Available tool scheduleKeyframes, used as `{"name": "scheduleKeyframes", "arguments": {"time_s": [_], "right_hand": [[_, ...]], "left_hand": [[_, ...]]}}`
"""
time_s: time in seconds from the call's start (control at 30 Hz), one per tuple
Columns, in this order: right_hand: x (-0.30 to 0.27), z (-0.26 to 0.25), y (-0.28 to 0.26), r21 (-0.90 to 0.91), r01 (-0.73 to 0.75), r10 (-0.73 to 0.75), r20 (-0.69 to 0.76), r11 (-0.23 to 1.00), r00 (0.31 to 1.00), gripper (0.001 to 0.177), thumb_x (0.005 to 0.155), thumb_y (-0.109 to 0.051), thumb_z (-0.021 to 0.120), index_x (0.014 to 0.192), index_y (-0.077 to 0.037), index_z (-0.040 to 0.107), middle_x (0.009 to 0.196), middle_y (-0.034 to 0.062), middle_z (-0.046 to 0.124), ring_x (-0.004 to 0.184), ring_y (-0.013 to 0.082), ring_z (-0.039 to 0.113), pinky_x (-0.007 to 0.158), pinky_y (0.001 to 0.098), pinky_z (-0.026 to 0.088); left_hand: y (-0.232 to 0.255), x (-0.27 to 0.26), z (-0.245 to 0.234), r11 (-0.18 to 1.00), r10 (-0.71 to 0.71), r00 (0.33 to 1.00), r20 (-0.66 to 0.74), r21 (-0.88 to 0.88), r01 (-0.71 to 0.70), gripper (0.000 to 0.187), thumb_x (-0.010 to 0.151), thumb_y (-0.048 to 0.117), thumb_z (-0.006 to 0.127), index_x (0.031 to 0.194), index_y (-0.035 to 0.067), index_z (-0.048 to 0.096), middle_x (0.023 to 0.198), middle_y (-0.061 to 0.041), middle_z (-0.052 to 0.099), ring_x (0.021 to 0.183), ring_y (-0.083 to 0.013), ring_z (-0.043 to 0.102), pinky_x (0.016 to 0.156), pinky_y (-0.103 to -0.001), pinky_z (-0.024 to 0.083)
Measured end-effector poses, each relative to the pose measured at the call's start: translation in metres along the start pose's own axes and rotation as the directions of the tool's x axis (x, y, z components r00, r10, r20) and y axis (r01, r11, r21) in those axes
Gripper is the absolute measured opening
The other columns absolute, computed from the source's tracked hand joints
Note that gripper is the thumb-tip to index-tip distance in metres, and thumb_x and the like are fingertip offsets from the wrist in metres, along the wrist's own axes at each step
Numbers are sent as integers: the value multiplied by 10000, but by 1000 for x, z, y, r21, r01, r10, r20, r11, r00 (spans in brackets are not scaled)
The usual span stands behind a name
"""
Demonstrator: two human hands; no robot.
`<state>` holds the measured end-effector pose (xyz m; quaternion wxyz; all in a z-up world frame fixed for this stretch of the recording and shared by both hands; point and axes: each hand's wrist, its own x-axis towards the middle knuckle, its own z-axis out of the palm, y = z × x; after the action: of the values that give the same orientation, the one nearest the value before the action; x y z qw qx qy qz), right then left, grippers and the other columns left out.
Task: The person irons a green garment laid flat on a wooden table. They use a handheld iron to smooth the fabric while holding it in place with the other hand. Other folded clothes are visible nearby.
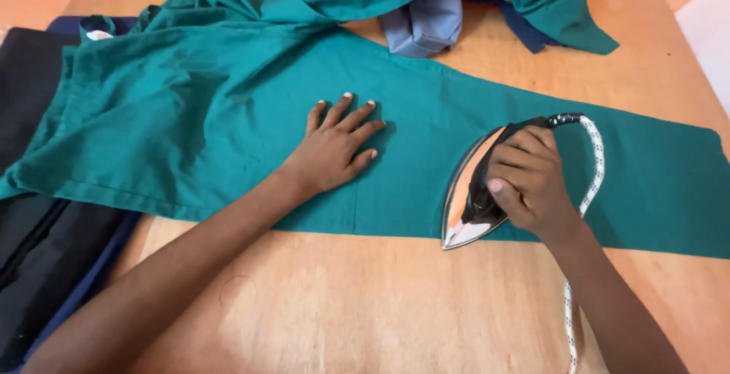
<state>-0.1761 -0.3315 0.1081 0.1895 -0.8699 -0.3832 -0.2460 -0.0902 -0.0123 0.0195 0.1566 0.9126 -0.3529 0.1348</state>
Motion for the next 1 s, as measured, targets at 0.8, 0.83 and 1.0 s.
{"name": "scheduleKeyframes", "arguments": {"time_s": [0.8, 0.83, 1.0], "right_hand": [[5, 8, 33, -483, -328, 299, -138, 812, 944, 396, 960, -109, 643, 1351, -96, 705, 1144, 153, 631, 1065, 344, 599, 979, 472, 432], [5, 9, 32, -502, -311, 268, -158, 807, 950, 467, 917, -53, 634, 1380, -76, 694, 1192, 170, 631, 1094, 348, 599, 1000, 473, 433], [-6, 5, 23, -247, -166, 126, -168, 955, 978, 389, 922, 73, 602, 1257, -104, 686, 1195, 134, 640, 1096, 338, 625, 1006, 453, 478]], "left_hand": [[4, 0, -2, 1000, 9, 1000, -18, 7, -9, 499, 983, 401, 527, 1434, 188, 543, 1589, -117, 404, 1473, -414, 298, 1141, -656, 202], [3, 1, -3, 1000, 11, 1000, -27, 8, -11, 501, 982, 400, 528, 1436, 189, 542, 1587, -118, 404, 1475, -414, 298, 1142, -654, 205], [5, -1, -2, 1000, 5, 1000, -22, 22, -4, 495, 981, 394, 526, 1427, 181, 544, 1589, -122, 404, 1472, -416, 301, 1149, -643, 215]]}}
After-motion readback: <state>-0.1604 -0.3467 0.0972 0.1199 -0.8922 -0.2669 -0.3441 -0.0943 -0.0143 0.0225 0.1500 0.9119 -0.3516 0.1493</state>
